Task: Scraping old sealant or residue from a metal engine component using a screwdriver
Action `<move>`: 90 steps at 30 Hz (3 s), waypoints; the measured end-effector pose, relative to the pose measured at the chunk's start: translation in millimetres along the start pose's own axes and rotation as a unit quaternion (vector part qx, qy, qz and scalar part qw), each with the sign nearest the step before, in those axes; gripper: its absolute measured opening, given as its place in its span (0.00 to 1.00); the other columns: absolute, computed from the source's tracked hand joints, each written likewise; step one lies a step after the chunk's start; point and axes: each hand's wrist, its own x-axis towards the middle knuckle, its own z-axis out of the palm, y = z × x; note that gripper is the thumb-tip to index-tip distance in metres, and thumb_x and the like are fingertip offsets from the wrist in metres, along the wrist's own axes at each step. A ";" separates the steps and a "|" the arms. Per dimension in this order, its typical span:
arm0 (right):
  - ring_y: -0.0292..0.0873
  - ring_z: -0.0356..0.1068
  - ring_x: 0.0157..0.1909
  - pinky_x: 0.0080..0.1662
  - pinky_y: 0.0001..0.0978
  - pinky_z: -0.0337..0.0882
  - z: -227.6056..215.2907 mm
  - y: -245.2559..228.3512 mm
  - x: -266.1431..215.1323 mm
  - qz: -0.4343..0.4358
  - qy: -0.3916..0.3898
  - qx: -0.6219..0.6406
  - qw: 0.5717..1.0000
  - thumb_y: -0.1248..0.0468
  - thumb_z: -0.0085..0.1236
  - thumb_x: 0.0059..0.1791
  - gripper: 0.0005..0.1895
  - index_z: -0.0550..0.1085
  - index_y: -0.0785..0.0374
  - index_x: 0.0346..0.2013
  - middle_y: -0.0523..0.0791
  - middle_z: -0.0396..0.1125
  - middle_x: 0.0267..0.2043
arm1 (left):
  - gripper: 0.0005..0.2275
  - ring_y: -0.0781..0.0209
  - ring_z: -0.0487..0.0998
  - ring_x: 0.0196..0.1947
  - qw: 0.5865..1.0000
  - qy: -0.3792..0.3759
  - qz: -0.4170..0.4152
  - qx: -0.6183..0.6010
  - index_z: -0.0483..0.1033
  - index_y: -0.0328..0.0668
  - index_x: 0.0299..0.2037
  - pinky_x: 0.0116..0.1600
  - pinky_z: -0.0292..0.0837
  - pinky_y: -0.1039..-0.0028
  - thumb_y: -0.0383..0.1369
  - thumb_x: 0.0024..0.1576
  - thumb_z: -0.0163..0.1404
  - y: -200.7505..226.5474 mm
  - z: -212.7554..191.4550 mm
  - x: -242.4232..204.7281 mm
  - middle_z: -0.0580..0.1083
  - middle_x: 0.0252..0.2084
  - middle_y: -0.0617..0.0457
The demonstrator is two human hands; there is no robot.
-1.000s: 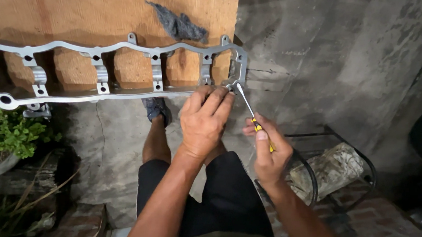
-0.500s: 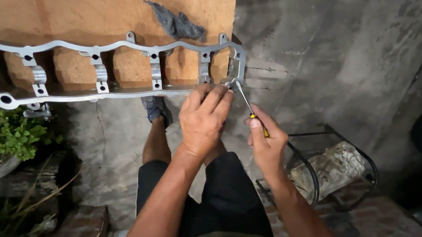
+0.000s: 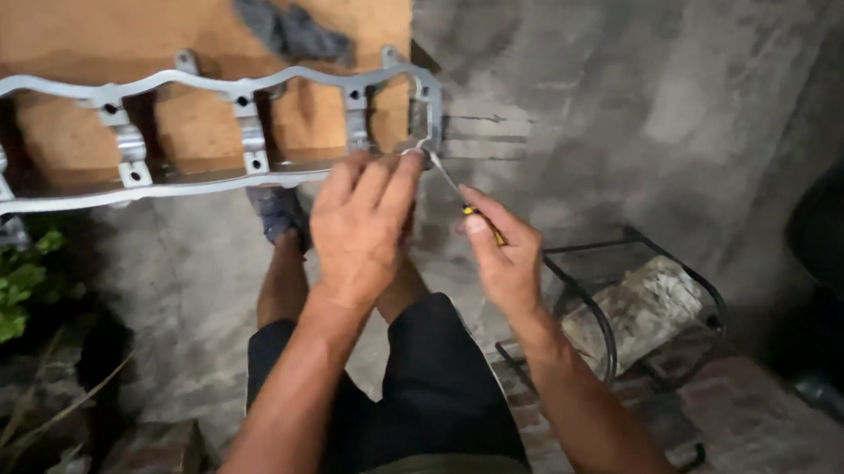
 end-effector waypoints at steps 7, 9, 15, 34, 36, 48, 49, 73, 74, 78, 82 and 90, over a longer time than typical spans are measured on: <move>0.47 0.76 0.45 0.52 0.38 0.74 -34.9 -22.9 21.2 -0.032 -0.055 -0.101 0.993 0.73 0.56 0.49 0.17 0.80 0.59 0.51 0.47 0.76 0.44 | 0.08 0.45 0.77 0.44 0.999 -0.018 0.025 0.009 0.77 0.40 0.47 0.44 0.73 0.65 0.29 0.65 0.44 18.2 -13.7 -17.7 0.75 0.44 0.46; 0.54 0.75 0.46 0.52 0.45 0.73 -46.0 -31.3 20.0 -0.017 -0.091 -0.137 0.986 0.70 0.52 0.50 0.16 0.77 0.61 0.52 0.52 0.74 0.44 | 0.07 0.51 0.77 0.39 0.999 -0.035 -0.028 -0.016 0.78 0.45 0.44 0.41 0.72 0.69 0.31 0.63 0.45 24.0 -9.8 -36.3 0.74 0.39 0.52; 0.52 0.75 0.50 0.50 0.44 0.74 -60.3 -84.1 50.3 -0.139 -0.188 -0.283 0.930 0.68 0.53 0.54 0.16 0.77 0.56 0.57 0.48 0.75 0.50 | 0.05 0.44 0.79 0.32 0.903 -0.006 -0.337 -0.266 0.81 0.44 0.37 0.37 0.75 0.62 0.33 0.55 0.61 41.7 2.0 -37.5 0.77 0.29 0.49; 0.43 0.66 0.31 0.30 0.33 0.66 -26.1 -143.9 103.9 -0.482 -0.174 -0.636 0.577 0.58 0.56 0.49 0.05 0.78 0.42 0.36 0.39 0.61 0.29 | 0.10 0.54 0.79 0.30 0.980 0.062 -0.170 -0.083 0.78 0.52 0.50 0.35 0.76 0.66 0.37 0.59 0.55 11.6 2.3 -32.5 0.71 0.26 0.56; 0.39 0.65 0.27 0.29 0.31 0.63 -19.1 -145.6 119.4 -0.523 -0.204 -0.623 0.544 0.57 0.57 0.48 0.04 0.76 0.42 0.27 0.35 0.62 0.24 | 0.14 0.54 0.78 0.28 0.981 0.077 -0.173 -0.044 0.74 0.52 0.58 0.35 0.76 0.66 0.38 0.63 0.52 9.5 4.7 -30.9 0.70 0.26 0.54; 0.42 0.65 0.28 0.34 0.37 0.62 3.0 -99.1 173.0 -0.628 -0.284 -0.538 0.485 0.56 0.49 0.46 0.09 0.69 0.46 0.21 0.39 0.61 0.22 | 0.15 0.55 0.80 0.31 0.966 0.060 -0.248 -0.027 0.76 0.58 0.53 0.38 0.77 0.64 0.43 0.57 0.57 11.8 8.8 -29.8 0.73 0.26 0.57; 0.42 0.65 0.28 0.34 0.37 0.62 3.7 -96.9 175.8 -0.640 -0.287 -0.531 0.476 0.56 0.49 0.46 0.09 0.69 0.46 0.21 0.39 0.61 0.22 | 0.15 0.55 0.80 0.31 0.963 0.071 -0.258 -0.020 0.76 0.58 0.53 0.38 0.77 0.64 0.43 0.57 0.57 14.4 9.9 -26.3 0.73 0.26 0.57; 0.38 0.67 0.32 0.35 0.30 0.66 10.7 -96.3 200.8 -0.685 -0.370 -0.447 0.441 0.40 0.43 0.55 0.23 0.68 0.46 0.22 0.36 0.61 0.22 | 0.10 0.56 0.78 0.30 0.959 0.153 -0.238 -0.030 0.76 0.57 0.47 0.37 0.76 0.66 0.45 0.59 0.55 24.0 33.9 -45.2 0.69 0.25 0.58; 0.39 0.67 0.32 0.34 0.30 0.66 13.6 -100.0 200.9 -0.686 -0.377 -0.445 0.436 0.40 0.45 0.54 0.22 0.68 0.46 0.23 0.36 0.61 0.23 | 0.10 0.55 0.78 0.30 0.958 0.154 -0.240 -0.040 0.77 0.56 0.47 0.37 0.76 0.65 0.44 0.59 0.55 24.0 30.5 -43.8 0.70 0.25 0.57; 0.40 0.67 0.33 0.34 0.32 0.65 17.2 -100.3 200.1 -0.699 -0.369 -0.453 0.411 0.41 0.51 0.51 0.19 0.68 0.47 0.23 0.37 0.62 0.24 | 0.10 0.54 0.78 0.30 0.958 0.149 -0.240 -0.048 0.77 0.55 0.46 0.37 0.76 0.64 0.43 0.58 0.56 21.7 32.4 -43.7 0.70 0.25 0.57; 0.39 0.68 0.35 0.37 0.33 0.66 16.2 -101.0 192.1 -0.659 -0.381 -0.501 0.411 0.37 0.54 0.46 0.19 0.70 0.46 0.26 0.36 0.63 0.26 | 0.10 0.54 0.78 0.30 0.957 0.157 -0.240 -0.041 0.77 0.54 0.47 0.37 0.76 0.65 0.43 0.59 0.55 23.3 30.3 -43.7 0.70 0.26 0.56; 0.46 0.75 0.38 0.37 0.44 0.73 32.5 -133.5 177.8 -0.441 -0.461 -0.637 0.431 0.38 0.55 0.45 0.20 0.75 0.48 0.25 0.40 0.70 0.25 | 0.11 0.53 0.79 0.31 0.958 0.142 -0.248 -0.035 0.76 0.56 0.48 0.37 0.76 0.63 0.43 0.58 0.55 24.1 29.5 -41.9 0.70 0.26 0.55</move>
